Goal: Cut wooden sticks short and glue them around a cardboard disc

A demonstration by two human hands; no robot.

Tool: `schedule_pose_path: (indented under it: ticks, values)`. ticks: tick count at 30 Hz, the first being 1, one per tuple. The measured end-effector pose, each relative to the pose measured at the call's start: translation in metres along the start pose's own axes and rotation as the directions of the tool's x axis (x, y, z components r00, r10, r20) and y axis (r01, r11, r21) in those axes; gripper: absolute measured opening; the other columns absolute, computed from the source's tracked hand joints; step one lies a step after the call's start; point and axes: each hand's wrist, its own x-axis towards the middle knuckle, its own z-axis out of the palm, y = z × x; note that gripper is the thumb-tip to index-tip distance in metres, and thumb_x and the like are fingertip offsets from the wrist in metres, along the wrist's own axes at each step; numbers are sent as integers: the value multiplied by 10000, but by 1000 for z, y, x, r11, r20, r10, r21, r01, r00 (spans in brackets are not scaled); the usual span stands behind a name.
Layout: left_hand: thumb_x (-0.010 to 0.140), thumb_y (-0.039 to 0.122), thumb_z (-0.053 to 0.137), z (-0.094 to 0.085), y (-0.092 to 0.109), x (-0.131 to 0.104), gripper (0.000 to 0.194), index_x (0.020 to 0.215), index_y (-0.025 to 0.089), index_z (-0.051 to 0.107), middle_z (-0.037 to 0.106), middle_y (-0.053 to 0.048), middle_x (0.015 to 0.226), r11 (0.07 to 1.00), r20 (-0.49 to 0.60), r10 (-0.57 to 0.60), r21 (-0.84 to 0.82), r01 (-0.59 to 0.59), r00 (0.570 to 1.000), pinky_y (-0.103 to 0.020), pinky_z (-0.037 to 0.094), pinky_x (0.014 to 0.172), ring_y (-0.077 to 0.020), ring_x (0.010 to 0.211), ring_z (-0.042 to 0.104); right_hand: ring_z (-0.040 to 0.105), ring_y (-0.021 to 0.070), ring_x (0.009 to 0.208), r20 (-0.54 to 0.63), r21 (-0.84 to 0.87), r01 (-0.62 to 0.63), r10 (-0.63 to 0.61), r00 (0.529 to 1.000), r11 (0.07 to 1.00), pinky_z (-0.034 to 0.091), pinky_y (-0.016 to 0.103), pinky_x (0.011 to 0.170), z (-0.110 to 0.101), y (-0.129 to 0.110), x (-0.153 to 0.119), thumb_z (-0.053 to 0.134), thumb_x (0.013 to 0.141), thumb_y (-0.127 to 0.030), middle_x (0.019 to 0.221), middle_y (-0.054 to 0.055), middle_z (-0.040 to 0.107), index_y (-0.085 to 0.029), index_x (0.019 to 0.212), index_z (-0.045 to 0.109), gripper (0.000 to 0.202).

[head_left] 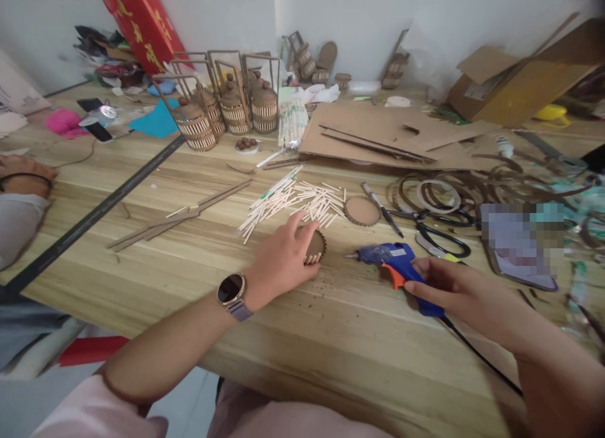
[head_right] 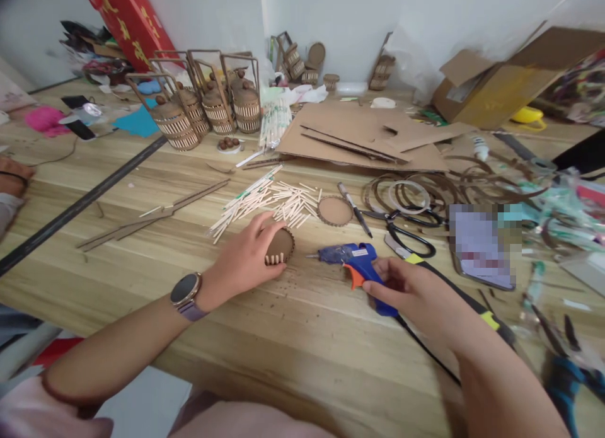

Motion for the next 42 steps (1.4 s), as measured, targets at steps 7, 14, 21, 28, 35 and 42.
schedule_pose_path:
  ticks: [7,14,21,28,35,42]
  values:
    - [759,272,743,-1,0,0,697,1351,168,390,351,-211,1474,1000,20,5,-9,-5,1000,-487,549,895,-380,1216,542,505,176,631,-104,389,-98,149,983,916,398,283,553,12,-9,-4,747,672,-449,698,14,576,-222,783,619,283]
    - [759,253,749,-1,-1,0,677,1337,184,403,358,-202,1467,1000,14,14,-22,-14,1000,-497,549,893,-384,1220,539,494,160,559,57,363,-83,66,996,928,376,274,500,33,-5,0,716,709,-591,622,18,591,-194,773,695,403]
    - [763,276,756,-2,-1,-1,669,1333,177,421,373,-194,1464,1000,9,21,7,-21,1000,-470,559,868,-367,1192,563,667,223,755,44,123,101,-107,993,987,537,310,684,44,-12,3,631,798,-531,823,50,745,-197,850,730,351]
    - [761,291,765,-3,-1,-1,672,1335,155,442,383,-201,1466,999,12,14,31,-14,1000,-449,564,864,-355,1181,573,699,253,734,-2,-38,148,-149,989,988,563,335,646,49,-17,4,555,812,-512,832,46,768,-197,879,740,371]
    - [764,282,761,-1,-1,-1,661,1331,161,445,381,-199,1466,1000,4,23,18,-24,1000,-456,550,896,-351,1192,566,702,249,719,-9,-76,170,-171,985,983,565,332,642,51,-22,3,516,837,-500,781,38,761,-212,855,729,358]
    - [772,279,754,-2,-1,0,632,1321,155,466,381,-200,1462,1000,5,31,1,-31,1000,-467,550,894,-357,1192,562,711,251,725,-28,-107,159,-162,986,981,567,324,645,53,-25,3,523,826,-475,777,33,763,-222,856,738,334]
